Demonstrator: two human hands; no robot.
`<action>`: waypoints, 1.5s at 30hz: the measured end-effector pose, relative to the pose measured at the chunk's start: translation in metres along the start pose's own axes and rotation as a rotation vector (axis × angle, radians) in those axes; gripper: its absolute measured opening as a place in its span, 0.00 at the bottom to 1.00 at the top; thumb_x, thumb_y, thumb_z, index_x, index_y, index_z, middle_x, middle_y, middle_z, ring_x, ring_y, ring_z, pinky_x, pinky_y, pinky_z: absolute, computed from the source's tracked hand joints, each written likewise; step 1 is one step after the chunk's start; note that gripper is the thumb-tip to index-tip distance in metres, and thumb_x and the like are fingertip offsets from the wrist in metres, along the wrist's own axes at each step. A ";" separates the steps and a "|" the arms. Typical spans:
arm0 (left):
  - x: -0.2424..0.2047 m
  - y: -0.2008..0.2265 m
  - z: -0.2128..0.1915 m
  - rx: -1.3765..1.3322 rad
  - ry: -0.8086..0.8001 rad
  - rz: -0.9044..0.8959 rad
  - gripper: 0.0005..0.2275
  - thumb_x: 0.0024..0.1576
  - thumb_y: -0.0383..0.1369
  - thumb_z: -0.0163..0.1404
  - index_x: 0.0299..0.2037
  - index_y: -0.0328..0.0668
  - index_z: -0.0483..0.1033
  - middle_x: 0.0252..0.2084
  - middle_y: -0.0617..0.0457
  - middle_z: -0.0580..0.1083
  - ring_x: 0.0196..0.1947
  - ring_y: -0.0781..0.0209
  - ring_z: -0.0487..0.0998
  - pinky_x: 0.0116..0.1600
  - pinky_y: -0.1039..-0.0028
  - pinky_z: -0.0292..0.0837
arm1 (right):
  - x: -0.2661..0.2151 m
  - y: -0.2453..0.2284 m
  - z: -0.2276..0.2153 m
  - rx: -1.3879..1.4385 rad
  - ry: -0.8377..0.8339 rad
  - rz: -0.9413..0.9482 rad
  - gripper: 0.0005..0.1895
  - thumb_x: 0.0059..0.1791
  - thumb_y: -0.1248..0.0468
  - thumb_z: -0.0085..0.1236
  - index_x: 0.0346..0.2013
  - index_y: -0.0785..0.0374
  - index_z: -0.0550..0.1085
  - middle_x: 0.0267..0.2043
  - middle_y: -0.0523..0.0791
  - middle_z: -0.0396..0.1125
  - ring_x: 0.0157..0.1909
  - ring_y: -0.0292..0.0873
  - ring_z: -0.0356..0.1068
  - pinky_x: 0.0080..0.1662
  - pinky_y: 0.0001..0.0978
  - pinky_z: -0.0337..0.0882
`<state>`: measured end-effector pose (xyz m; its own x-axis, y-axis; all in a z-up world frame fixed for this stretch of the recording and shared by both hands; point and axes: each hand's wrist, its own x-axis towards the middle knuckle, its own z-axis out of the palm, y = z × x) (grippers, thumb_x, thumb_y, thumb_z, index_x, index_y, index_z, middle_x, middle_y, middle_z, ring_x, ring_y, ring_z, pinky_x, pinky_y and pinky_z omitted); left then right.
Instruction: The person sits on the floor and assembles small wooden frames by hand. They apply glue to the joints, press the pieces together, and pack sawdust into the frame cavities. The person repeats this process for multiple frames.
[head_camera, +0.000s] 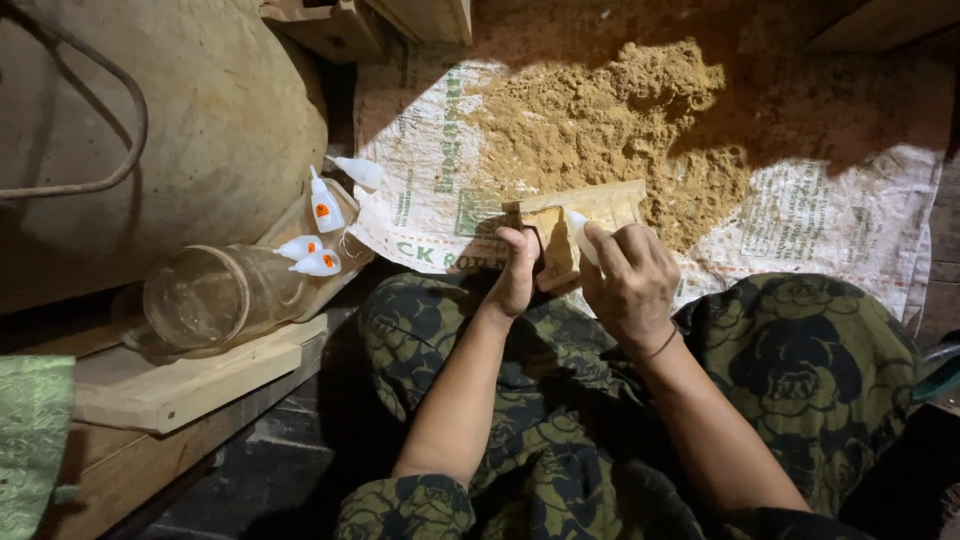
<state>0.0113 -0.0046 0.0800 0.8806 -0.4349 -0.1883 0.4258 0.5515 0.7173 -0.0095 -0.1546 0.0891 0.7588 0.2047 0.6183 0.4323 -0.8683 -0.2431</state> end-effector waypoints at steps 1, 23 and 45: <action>0.000 0.002 0.002 0.000 -0.001 0.000 0.42 0.48 0.75 0.20 0.38 0.41 0.67 0.20 0.53 0.61 0.18 0.66 0.65 0.33 0.78 0.68 | 0.000 0.000 -0.001 -0.001 0.001 0.000 0.10 0.42 0.72 0.66 0.37 0.61 0.80 0.28 0.44 0.58 0.26 0.49 0.64 0.31 0.37 0.68; 0.012 -0.174 -0.152 0.387 0.169 0.055 0.35 0.65 0.61 0.06 0.57 0.40 0.55 0.62 0.50 0.49 0.62 0.63 0.54 0.74 0.70 0.38 | -0.005 0.016 -0.005 -0.044 0.006 0.084 0.09 0.43 0.71 0.67 0.37 0.60 0.80 0.28 0.44 0.58 0.27 0.50 0.65 0.32 0.37 0.68; 0.001 -0.090 -0.081 0.561 0.218 0.043 0.30 0.70 0.54 0.10 0.32 0.34 0.52 0.39 0.65 0.53 0.37 0.71 0.58 0.57 0.89 0.53 | -0.016 0.035 -0.004 -0.063 0.035 0.139 0.07 0.44 0.72 0.67 0.36 0.62 0.81 0.28 0.45 0.59 0.27 0.52 0.66 0.33 0.36 0.69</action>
<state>-0.0095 0.0032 -0.0387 0.9421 -0.2323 -0.2419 0.2664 0.0801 0.9605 -0.0079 -0.1899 0.0736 0.7913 0.0657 0.6079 0.2920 -0.9142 -0.2812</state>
